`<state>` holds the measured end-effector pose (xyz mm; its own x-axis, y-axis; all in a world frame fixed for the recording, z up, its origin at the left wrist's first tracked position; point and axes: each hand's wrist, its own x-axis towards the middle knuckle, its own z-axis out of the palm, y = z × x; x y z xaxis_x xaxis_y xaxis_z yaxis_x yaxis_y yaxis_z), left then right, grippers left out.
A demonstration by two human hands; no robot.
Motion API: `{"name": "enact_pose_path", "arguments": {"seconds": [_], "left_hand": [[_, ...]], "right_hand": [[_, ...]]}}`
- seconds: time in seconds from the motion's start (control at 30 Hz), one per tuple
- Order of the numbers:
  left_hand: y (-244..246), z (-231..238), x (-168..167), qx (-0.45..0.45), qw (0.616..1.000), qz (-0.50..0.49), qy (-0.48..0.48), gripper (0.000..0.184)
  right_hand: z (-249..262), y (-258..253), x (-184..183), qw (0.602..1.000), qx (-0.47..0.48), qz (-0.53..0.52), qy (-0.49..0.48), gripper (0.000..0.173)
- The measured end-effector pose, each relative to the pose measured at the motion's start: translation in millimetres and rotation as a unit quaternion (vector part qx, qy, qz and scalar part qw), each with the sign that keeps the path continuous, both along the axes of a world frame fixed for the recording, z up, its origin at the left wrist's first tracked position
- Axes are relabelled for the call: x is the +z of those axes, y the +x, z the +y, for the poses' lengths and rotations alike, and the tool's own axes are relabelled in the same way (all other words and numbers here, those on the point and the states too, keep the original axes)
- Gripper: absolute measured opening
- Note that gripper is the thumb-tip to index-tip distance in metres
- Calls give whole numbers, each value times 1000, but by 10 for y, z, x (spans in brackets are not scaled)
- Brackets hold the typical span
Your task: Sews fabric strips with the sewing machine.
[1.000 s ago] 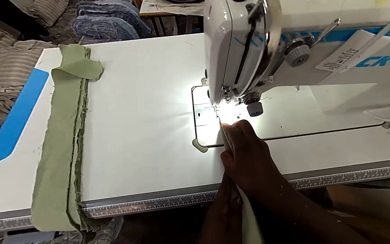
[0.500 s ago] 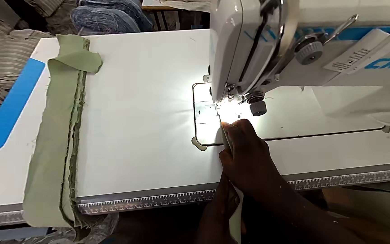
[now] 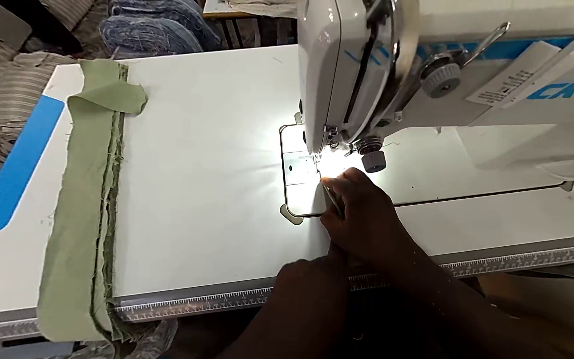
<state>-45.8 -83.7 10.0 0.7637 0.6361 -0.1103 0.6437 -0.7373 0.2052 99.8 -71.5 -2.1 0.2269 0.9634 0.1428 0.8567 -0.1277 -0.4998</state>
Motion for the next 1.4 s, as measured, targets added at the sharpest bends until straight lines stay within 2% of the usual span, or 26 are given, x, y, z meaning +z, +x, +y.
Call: {"name": "enact_pose_path", "arguments": {"seconds": [0.07,0.13,0.17,0.23,0.3,0.33,0.37,0.4,0.43,0.47,0.5,0.63,0.73,0.77,0.8,0.9,0.97,1.07,1.3,1.37,1.4], "left_hand": [[29,97,0,-4,1000,20,23,10],[20,161,79,-4,999,48,-6,14],[-33,188,90,-8,999,31,-13,20],[-211,295,3,-5,996,-92,13,36],[-291,462,-69,42,979,-196,-30,38],[-270,532,-81,86,961,-236,-119,37],[-215,590,-60,140,918,-272,-251,40],[-134,637,-23,193,851,-305,-383,44],[-52,666,4,231,787,-328,-469,49],[13,668,12,250,749,-341,-510,54],[52,649,12,257,730,-349,-528,56],[19,485,18,262,697,-353,-567,63],[-59,351,31,289,671,-366,-576,56],[-82,332,40,298,667,-369,-575,51],[-98,317,54,303,662,-370,-577,43],[-123,290,71,296,653,-371,-590,19],[-129,271,66,286,654,-372,-593,13],[-126,255,59,284,656,-372,-592,12],[-160,280,52,256,627,-396,-620,16],[-163,288,37,251,631,-403,-613,16],[-166,294,34,250,641,-391,-611,16]], "right_hand": [[81,22,9,1000,-12,2,-7,40],[78,35,5,1000,-13,1,-9,37],[36,41,-1,1000,-13,3,-7,36],[-105,72,-5,999,-14,33,-4,31],[-287,119,1,993,-28,111,2,23],[-383,133,11,985,-35,168,1,21],[-467,139,30,973,-43,227,-4,20],[-528,141,55,959,-53,280,-8,19],[-571,141,77,944,-63,324,-9,18],[-609,137,88,929,-74,364,-8,19],[-647,130,90,910,-84,406,-6,19],[-728,80,95,838,-123,531,-13,23],[-741,42,109,799,-141,585,-19,25],[-746,32,108,804,-139,578,-14,24],[-755,22,100,828,-128,546,2,24],[-788,-20,65,944,-49,315,79,21],[-777,-40,88,981,-5,167,99,21],[-772,-61,124,993,18,58,100,24],[-776,-7,64,986,44,132,87,24],[-748,64,23,983,53,151,91,28],[-722,101,-15,984,62,125,111,31]]}}
